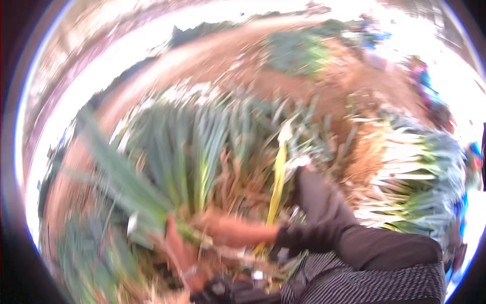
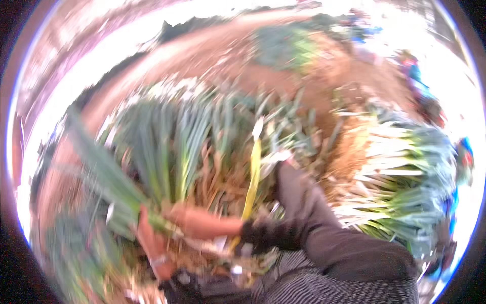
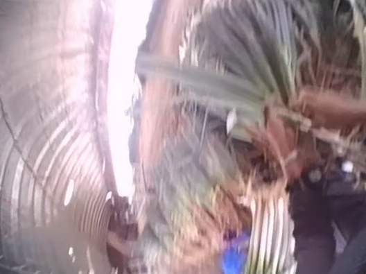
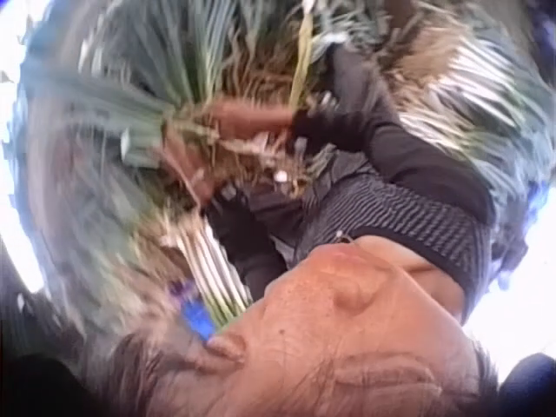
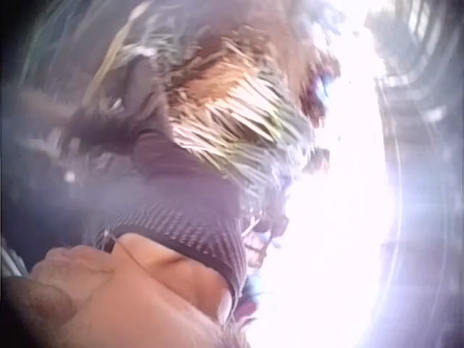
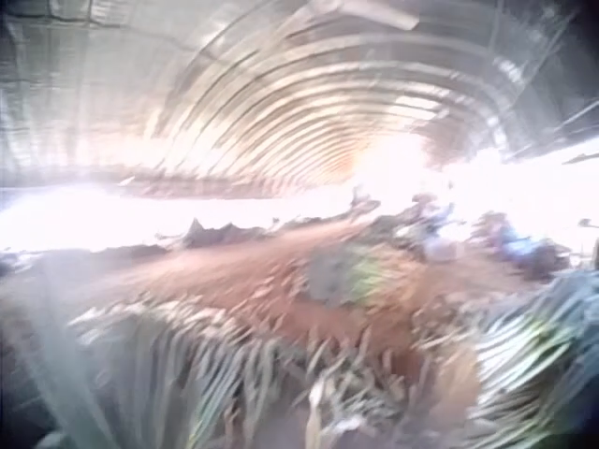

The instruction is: Cleaning and peeling the outer layers of leeks by hand.

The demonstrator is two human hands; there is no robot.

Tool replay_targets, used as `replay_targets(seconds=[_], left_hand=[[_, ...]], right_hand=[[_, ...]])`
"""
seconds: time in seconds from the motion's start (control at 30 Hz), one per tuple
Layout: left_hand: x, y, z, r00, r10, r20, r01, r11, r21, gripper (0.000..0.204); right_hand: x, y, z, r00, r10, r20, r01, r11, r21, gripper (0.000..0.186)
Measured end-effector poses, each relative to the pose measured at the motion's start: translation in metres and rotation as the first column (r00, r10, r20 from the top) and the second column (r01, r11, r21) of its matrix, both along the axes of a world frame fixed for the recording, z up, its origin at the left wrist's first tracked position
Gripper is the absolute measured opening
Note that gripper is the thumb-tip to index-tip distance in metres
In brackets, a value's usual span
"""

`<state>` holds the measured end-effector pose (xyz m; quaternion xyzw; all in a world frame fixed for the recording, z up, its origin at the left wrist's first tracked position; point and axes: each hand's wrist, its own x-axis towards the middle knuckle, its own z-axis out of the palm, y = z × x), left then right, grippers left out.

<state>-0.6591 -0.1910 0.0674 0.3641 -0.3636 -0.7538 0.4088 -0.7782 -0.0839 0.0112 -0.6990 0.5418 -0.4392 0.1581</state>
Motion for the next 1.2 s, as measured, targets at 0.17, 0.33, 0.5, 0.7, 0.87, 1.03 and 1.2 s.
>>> replay_targets(seconds=[0.17,0.33,0.5,0.7,0.87,1.03,1.2], left_hand=[[-0.02,-0.013,-0.052,0.979,0.096,0.179,-0.084,0.994,-0.072,0.052],[-0.027,-0.008,-0.045,0.972,-0.111,0.209,0.139,0.983,-0.124,0.057],[-0.015,-0.006,-0.034,0.995,-0.1,-0.005,0.098,0.979,-0.177,0.059],[-0.019,-0.02,-0.057,0.976,-0.147,-0.16,0.154,0.988,0.032,0.038],[-0.021,-0.016,-0.059,0.969,-0.198,-0.145,0.21,0.975,0.068,0.04],[-0.021,-0.008,-0.058,0.968,-0.21,-0.135,0.226,0.967,0.116,0.037],[-0.023,-0.007,-0.065,0.976,-0.205,-0.079,0.209,0.977,0.041,0.034]], right_hand=[[0.038,-0.012,-0.034,0.914,-0.403,-0.039,0.39,0.903,-0.18,0.047],[0.017,-0.017,-0.046,0.891,-0.447,0.082,0.454,0.886,-0.097,0.038],[-0.012,-0.012,-0.018,0.647,-0.204,0.735,0.048,0.973,0.228,0.036],[-0.001,-0.009,-0.018,0.558,-0.118,0.822,-0.114,0.97,0.217,0.039],[-0.008,-0.005,-0.018,0.622,-0.167,0.765,-0.106,0.95,0.293,0.044],[-0.013,0.0,-0.022,0.438,-0.116,0.891,-0.265,0.931,0.252,0.049],[-0.012,-0.002,-0.027,0.471,-0.109,0.876,-0.238,0.94,0.244,0.057]])
